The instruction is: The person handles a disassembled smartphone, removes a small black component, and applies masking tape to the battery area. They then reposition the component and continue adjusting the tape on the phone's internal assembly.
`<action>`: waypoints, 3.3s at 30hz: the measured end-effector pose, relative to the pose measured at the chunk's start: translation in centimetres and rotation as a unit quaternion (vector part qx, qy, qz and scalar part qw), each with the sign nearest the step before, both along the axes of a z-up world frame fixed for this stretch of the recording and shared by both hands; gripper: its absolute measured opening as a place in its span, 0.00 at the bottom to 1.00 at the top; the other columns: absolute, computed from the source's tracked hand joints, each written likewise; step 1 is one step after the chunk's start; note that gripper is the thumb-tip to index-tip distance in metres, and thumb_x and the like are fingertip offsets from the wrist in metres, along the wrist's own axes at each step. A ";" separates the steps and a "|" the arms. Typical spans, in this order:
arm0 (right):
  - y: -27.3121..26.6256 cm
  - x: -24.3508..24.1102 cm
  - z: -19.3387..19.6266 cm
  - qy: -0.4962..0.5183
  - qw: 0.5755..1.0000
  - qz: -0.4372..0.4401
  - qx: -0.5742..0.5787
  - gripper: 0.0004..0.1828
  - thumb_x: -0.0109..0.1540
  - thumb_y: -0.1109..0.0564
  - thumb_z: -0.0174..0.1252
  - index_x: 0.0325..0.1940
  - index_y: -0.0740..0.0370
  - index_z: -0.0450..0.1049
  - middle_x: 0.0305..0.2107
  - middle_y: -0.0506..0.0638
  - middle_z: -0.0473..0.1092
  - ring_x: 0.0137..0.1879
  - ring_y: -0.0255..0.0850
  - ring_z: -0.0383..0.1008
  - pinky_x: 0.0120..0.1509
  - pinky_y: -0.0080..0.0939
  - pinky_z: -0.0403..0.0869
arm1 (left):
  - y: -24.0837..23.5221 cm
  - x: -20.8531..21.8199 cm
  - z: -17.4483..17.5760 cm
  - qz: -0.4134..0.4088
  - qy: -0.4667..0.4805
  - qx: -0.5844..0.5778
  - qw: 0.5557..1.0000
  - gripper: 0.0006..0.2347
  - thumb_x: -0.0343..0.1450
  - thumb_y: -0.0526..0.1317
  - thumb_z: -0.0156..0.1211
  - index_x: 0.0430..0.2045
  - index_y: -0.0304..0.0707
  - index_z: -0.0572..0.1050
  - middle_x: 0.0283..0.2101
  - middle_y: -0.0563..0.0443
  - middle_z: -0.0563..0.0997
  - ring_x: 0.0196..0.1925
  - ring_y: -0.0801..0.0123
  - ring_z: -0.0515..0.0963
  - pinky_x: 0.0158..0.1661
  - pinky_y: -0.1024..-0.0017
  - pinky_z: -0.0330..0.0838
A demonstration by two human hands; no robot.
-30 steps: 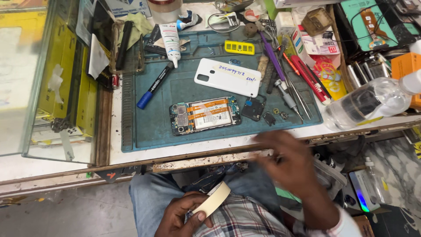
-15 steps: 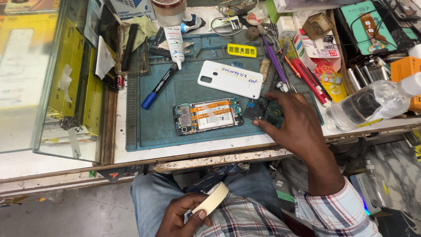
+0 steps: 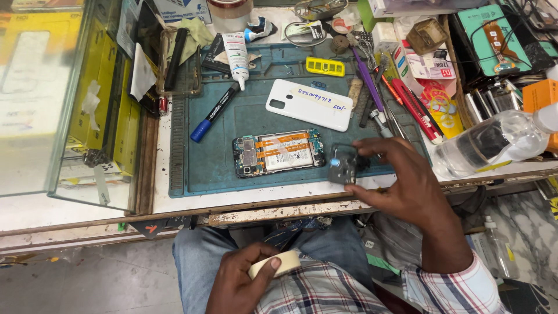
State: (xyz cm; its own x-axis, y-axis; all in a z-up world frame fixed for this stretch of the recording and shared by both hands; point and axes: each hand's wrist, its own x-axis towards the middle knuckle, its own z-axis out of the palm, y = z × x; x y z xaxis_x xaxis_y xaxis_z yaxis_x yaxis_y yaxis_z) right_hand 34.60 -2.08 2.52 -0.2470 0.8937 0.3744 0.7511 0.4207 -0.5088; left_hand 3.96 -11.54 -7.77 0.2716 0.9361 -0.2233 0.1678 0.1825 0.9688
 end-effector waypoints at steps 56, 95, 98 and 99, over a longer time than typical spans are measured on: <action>-4.3 -7.8 -1.7 0.121 0.988 0.083 -0.050 0.31 0.49 0.52 0.76 0.54 0.62 0.77 0.48 0.55 0.74 0.54 0.45 0.79 0.56 0.41 0.77 | 2.0 3.3 -0.5 0.067 -0.248 -0.040 0.966 0.13 0.78 0.41 0.54 0.35 0.27 0.82 0.27 0.48 0.82 0.17 0.83 0.71 0.19 0.79 0.65; 5.7 -12.4 0.6 -0.045 0.981 0.184 -0.049 0.51 0.53 0.51 0.70 0.76 0.56 0.53 0.60 0.53 0.72 0.66 0.54 0.69 0.71 0.57 0.63 | 0.7 0.6 0.5 0.056 -0.241 -0.077 0.966 0.11 0.76 0.37 0.54 0.47 0.31 0.80 0.25 0.50 0.83 0.22 0.82 0.74 0.25 0.81 0.66; 5.7 -12.3 0.6 -0.046 0.980 0.186 -0.057 0.51 0.53 0.51 0.70 0.76 0.55 0.53 0.60 0.53 0.72 0.66 0.54 0.69 0.71 0.56 0.63 | 0.7 0.5 0.3 0.056 -0.240 -0.080 0.966 0.11 0.76 0.36 0.54 0.47 0.31 0.80 0.24 0.51 0.82 0.21 0.82 0.74 0.25 0.81 0.66; 5.7 -12.3 0.6 -0.043 0.980 0.187 -0.056 0.51 0.53 0.52 0.70 0.76 0.55 0.53 0.60 0.53 0.72 0.66 0.54 0.69 0.71 0.56 0.63 | 0.8 0.5 0.2 0.056 -0.238 -0.081 0.966 0.11 0.76 0.36 0.54 0.47 0.31 0.80 0.24 0.51 0.82 0.21 0.82 0.74 0.24 0.81 0.65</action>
